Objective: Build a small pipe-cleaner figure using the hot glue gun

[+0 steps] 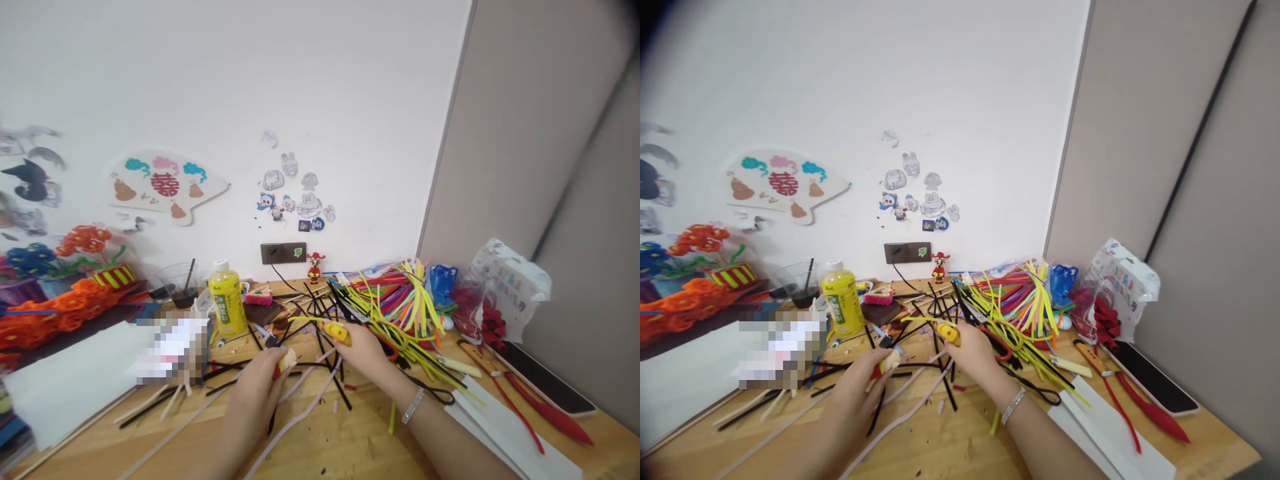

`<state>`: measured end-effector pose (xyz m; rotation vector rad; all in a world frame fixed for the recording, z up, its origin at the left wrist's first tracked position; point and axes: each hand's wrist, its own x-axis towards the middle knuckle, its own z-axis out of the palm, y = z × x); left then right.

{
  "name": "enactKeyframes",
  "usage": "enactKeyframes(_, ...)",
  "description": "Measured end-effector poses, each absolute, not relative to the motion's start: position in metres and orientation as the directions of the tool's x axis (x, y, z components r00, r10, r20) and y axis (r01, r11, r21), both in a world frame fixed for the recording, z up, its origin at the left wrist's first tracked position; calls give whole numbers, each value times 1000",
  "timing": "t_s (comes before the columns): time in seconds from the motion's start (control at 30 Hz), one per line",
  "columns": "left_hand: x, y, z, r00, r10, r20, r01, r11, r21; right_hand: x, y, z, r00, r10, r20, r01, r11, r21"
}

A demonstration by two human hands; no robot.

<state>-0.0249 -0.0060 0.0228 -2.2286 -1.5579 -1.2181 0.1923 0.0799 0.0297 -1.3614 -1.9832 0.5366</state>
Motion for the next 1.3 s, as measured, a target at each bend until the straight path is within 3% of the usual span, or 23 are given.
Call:
enactKeyframes(0.23, -28, -1, 22, 113, 720, 684, 842, -435, 319, 197, 84, 36, -322, 936, 140, 295, 239, -925)
enactKeyframes(0.5, -29, -1, 25, 102, 718, 689, 849, -423, 316, 199, 80, 39, -382, 912, 150, 46, 181, -983)
enactKeyframes(0.87, -33, 3, 15, 138, 692, 709, 853, -447, 270, 192, 75, 34, -426, 876, 229, 67, 282, -957)
enactKeyframes(1.3, -33, 2, 16, 144, 676, 723, 860, -446, 246, 191, 72, 38, -471, 854, 221, 107, 304, -947)
